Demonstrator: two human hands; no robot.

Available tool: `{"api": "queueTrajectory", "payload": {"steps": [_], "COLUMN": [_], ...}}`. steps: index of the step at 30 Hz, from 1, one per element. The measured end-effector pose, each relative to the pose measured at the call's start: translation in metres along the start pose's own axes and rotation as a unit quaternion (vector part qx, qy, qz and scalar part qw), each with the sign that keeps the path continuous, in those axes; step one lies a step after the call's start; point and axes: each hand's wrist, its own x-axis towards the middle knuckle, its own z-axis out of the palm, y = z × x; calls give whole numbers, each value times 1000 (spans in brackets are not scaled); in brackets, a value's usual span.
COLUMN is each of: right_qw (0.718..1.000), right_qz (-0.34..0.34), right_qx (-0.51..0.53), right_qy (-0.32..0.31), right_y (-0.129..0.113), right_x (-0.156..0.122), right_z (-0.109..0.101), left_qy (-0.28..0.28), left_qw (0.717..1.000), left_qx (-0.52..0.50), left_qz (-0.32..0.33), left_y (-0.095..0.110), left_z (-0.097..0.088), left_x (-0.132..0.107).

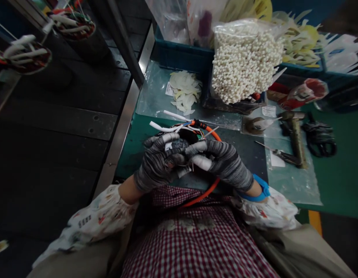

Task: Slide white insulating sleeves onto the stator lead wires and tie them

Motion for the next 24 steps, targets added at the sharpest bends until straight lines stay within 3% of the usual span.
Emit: {"api": "queueTrajectory", "payload": {"steps": [8,12,14,18,22,24], "right_qw": [998,988,982,985,967,959], "right_qz": [-30,-124,-137,-97,-177,-206], "right_qx": [-23,-87,-121,-138,-163,-160], "right_qy": [57,-31,-48,24,-83,-107], "right_y": [9,19,30,46,38,33], "right_x": [-1,-9,-16,-29,-26,-24], "right_z": [8,5,5,9,9,8], "left_qy": [-21,-32,-24,-20,-13,-5], "left_qw": [1000,999,999,999,999,999], "left_qx": [0,-6,-23,-27,-37,-26], "left_qz": [-19,-26,-22,-25,-26,-17], "left_y": [-2,-2,-2,-1,1,2], "left_z": [-2,-2,-1,0,-1,-1], "left_x": [-2,-3,-3,-2,0,2]}}
